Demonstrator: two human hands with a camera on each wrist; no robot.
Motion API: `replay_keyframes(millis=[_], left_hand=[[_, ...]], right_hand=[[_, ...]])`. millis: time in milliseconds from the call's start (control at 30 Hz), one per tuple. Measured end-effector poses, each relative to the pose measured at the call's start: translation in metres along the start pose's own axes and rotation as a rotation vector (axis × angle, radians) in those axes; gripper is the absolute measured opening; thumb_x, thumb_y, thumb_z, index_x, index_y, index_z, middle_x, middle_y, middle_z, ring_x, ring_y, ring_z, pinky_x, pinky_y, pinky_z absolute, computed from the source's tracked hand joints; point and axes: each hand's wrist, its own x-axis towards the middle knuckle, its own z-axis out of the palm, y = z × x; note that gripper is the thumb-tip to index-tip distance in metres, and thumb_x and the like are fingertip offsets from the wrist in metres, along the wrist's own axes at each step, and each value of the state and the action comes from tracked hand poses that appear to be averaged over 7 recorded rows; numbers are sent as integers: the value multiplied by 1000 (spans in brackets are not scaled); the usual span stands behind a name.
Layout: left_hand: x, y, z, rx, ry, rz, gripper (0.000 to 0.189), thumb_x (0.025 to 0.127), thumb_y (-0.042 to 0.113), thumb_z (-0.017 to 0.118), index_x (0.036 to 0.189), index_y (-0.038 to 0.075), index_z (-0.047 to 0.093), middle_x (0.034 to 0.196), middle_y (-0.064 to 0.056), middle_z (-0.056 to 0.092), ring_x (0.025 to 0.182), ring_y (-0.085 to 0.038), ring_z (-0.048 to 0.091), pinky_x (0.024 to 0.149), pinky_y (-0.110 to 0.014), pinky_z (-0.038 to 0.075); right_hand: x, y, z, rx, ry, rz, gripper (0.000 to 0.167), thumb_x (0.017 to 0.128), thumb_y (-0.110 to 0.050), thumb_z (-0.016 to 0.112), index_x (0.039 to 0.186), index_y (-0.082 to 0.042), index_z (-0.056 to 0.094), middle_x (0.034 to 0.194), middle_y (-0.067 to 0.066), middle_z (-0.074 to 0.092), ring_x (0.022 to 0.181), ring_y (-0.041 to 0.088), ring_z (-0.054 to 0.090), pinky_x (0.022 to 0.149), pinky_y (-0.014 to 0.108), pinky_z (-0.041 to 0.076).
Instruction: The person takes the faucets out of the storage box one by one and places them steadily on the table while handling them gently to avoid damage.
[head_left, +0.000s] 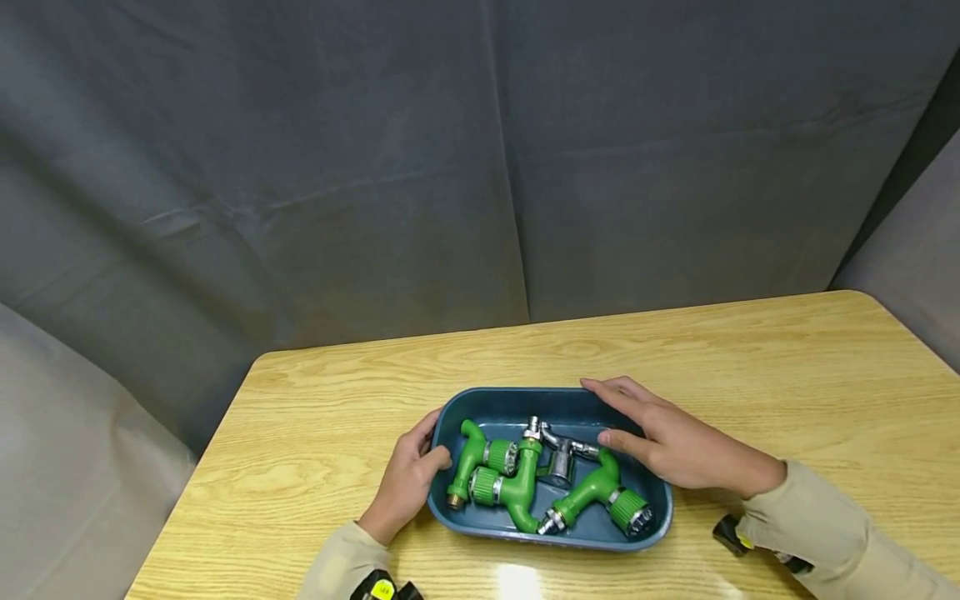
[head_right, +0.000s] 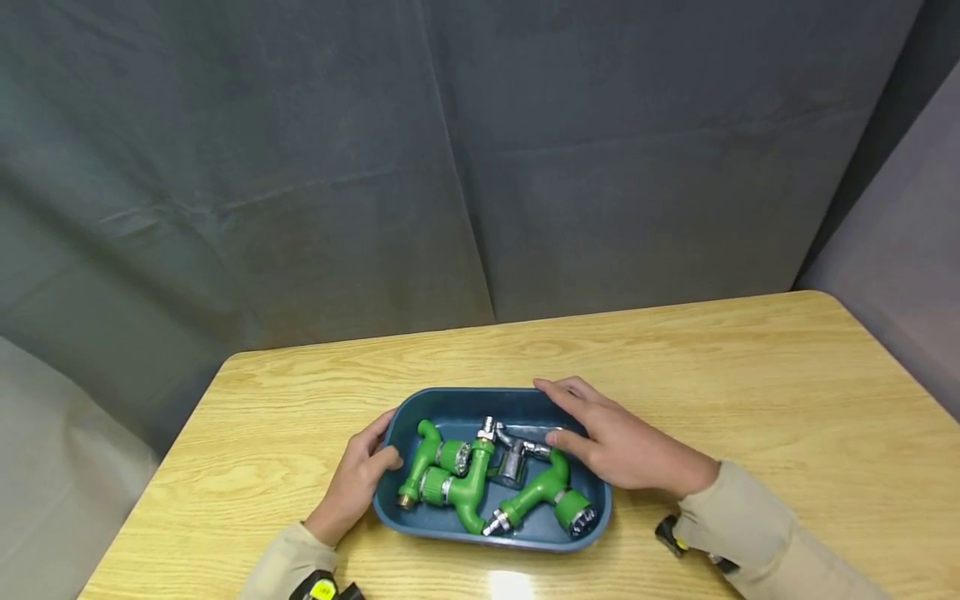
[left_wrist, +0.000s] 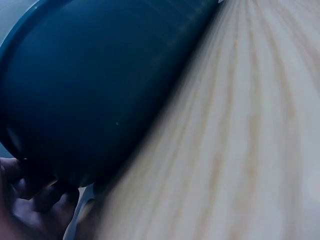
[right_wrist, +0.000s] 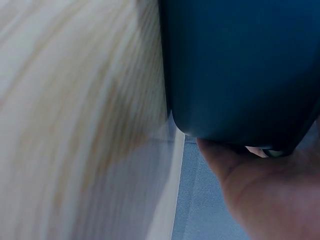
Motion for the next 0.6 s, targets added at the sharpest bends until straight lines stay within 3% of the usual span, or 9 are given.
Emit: replay_keyframes(millis=[600], left_hand=[[-1,0,0,22,-13,22,68,83,-5,48,149,6,51,147,-19,59,131,-30,58,102,-22,50]], right_hand=[[-1,-1,0,-1,6,-12,64,107,-31,54,164,-22,27,159,7,42,142,31,52,110,58,45]])
